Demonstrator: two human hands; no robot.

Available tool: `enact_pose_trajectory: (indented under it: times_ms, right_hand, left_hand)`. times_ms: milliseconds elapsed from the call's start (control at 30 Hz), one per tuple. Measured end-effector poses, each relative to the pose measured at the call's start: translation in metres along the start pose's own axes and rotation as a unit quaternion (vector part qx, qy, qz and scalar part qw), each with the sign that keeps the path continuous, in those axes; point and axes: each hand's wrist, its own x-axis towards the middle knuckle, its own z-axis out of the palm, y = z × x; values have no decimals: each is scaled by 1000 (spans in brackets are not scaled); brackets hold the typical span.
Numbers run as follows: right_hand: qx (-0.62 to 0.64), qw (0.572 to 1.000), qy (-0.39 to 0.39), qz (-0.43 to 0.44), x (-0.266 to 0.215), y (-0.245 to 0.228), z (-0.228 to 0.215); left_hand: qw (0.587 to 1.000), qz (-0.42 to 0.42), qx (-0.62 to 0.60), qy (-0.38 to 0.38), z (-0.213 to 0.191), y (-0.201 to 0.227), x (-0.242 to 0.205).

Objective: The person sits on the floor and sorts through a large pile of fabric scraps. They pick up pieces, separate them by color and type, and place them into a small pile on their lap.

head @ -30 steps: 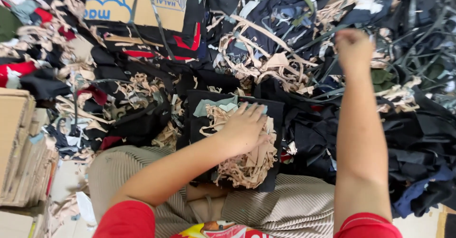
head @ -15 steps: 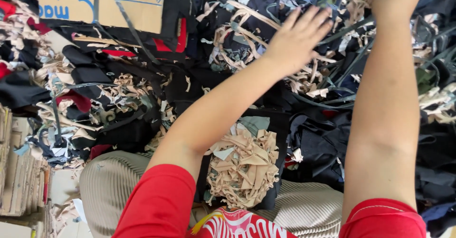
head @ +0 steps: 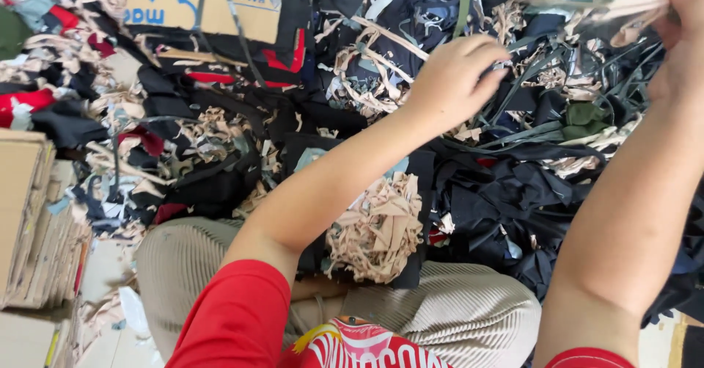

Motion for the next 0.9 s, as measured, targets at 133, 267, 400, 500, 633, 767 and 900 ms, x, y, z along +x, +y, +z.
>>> enact_pose_trajectory:
  times_ms: [133, 267, 400, 500, 633, 767, 900]
  right_hand:
    - [66, 995, -68, -34, -108, -90, 19]
    - [70, 987, -145, -23, -211, -163, 51]
    - [138, 972, -189, 38, -254, -134, 68]
    - [211, 958, -183, 65, -287, -125, 77]
    - [244, 920, -305, 38, -315, -153, 74]
    - [212, 918, -325, -83, -321, -177, 78]
    - [189, 927, -311, -88, -327, -165, 86]
  left_hand:
    - [985, 122, 110, 57, -18, 54, 5]
    - [949, 123, 271, -106, -34, 91, -7]
    - [979, 47, 161, -112, -20, 76, -44]
    - [932, 153, 276, 180, -33, 60, -91]
    - [980, 90, 172, 52, -113, 77, -123]
    - [1000, -13, -18, 15, -172, 108, -122]
    - [999, -23, 15, 31, -180, 106, -119]
